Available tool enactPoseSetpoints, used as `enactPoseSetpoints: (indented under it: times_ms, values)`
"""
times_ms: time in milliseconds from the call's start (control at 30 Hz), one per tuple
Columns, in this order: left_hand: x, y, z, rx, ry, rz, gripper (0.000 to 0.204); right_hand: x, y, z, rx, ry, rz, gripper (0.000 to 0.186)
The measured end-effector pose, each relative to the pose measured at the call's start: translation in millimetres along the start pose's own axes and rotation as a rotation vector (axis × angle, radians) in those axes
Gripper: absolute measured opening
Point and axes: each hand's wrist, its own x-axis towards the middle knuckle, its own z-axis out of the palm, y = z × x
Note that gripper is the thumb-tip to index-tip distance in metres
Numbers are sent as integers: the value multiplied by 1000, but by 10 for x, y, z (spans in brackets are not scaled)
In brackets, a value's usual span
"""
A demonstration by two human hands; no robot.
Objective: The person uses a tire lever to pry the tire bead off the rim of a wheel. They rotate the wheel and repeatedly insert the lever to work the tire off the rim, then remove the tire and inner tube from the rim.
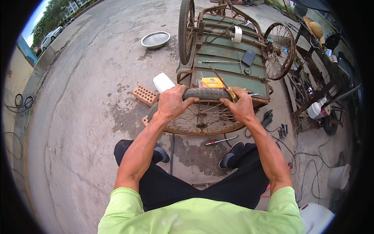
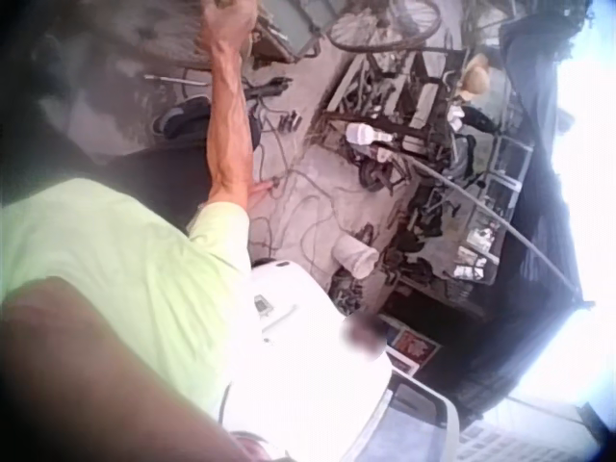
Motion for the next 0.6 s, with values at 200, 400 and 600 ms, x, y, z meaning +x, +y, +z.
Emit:
enactPoseSetpoints:
  times_ms: [200, 400, 600]
  values:
    - [-57, -104, 356, -82, 142, 34, 58, 94, -275, 13, -221, -118, 28, 61]
    - [-8, -42, 376, -53, 200, 0, 62, 274, -215, 229, -298, -69, -70, 56]
    - [29, -47, 369, 41, 222, -30, 64, 343, -226, 292, -327, -50, -96, 59]
